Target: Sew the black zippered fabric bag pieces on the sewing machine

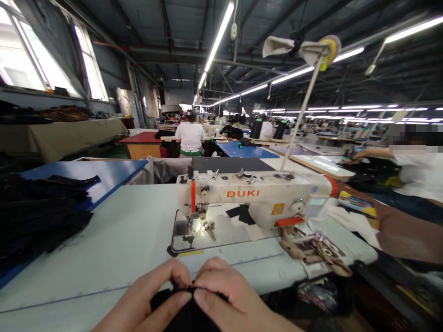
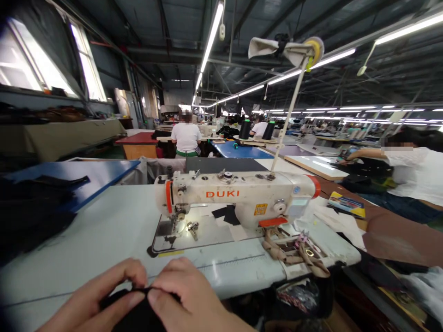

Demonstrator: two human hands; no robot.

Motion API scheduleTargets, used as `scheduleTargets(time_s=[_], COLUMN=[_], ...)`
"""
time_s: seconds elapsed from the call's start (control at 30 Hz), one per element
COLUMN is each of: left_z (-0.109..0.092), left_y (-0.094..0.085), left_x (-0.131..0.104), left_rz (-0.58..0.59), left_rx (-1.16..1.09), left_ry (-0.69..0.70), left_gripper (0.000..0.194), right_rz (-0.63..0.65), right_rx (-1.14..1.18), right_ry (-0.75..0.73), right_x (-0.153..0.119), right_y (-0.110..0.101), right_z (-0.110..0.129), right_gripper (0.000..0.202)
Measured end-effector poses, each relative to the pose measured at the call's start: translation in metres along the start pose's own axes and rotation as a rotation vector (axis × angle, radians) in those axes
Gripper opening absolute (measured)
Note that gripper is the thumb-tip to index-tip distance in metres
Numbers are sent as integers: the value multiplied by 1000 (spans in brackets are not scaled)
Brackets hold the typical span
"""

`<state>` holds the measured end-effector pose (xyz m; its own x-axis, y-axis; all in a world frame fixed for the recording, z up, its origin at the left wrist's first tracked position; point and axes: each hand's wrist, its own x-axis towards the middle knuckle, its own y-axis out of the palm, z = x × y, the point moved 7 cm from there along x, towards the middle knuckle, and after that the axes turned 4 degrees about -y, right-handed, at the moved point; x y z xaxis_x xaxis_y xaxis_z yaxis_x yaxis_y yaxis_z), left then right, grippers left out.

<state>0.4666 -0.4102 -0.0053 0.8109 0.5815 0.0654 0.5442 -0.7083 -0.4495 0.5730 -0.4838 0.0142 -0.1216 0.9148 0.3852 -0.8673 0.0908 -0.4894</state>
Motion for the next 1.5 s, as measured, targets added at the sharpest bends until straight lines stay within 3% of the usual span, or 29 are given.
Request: scheduleTargets(time_s=[0.13, 0.3, 0.57, 0.67, 0.8, 0.97, 1.03, 1.2, 1.3, 1.4, 1.5], left_z=[25, 50, 59, 55, 37, 10, 9, 23, 26, 31, 37], left_y=[5, 11, 8, -1, -21, -25, -24, -29, -32, -32, -32], left_x=[11, 15, 13, 11, 5, -12, -17, -14, -16, -22, -31], left_rz=[75, 96, -18, -105, -231, -330, -355, -311, -271, -232, -225], left_rx=[-225, -462, -579, -462, -131, 411, 477, 201, 55, 29, 109], left_ry=[-71, -136, -56, -49, 20, 367, 421, 212, 122, 63, 50], left_gripper=[15, 20, 17, 13, 8, 15, 16, 9, 7, 9, 11], right_rz=[-13, 12, -7, -65, -91, 2, 20, 38, 122, 218, 182], right_rx=[48, 65, -36, -209, -399, -250, -178, -189, -218, -233, -226], right_ry=[202, 274, 306, 186, 13, 148, 207, 215, 198, 153, 42], right_x=[-4, 0, 3, 2, -2, -3, -2, 1, 2, 5, 9], right_y=[-4, 0, -2, -8, -10, -4, -2, 5, 15, 26, 32], right_z=[-18, -38, -55, -55, -47, -46, -45, -47, -46, -39, -26], right_gripper=[34, 28, 24, 21, 17, 21, 22, 22, 20, 21, 22])
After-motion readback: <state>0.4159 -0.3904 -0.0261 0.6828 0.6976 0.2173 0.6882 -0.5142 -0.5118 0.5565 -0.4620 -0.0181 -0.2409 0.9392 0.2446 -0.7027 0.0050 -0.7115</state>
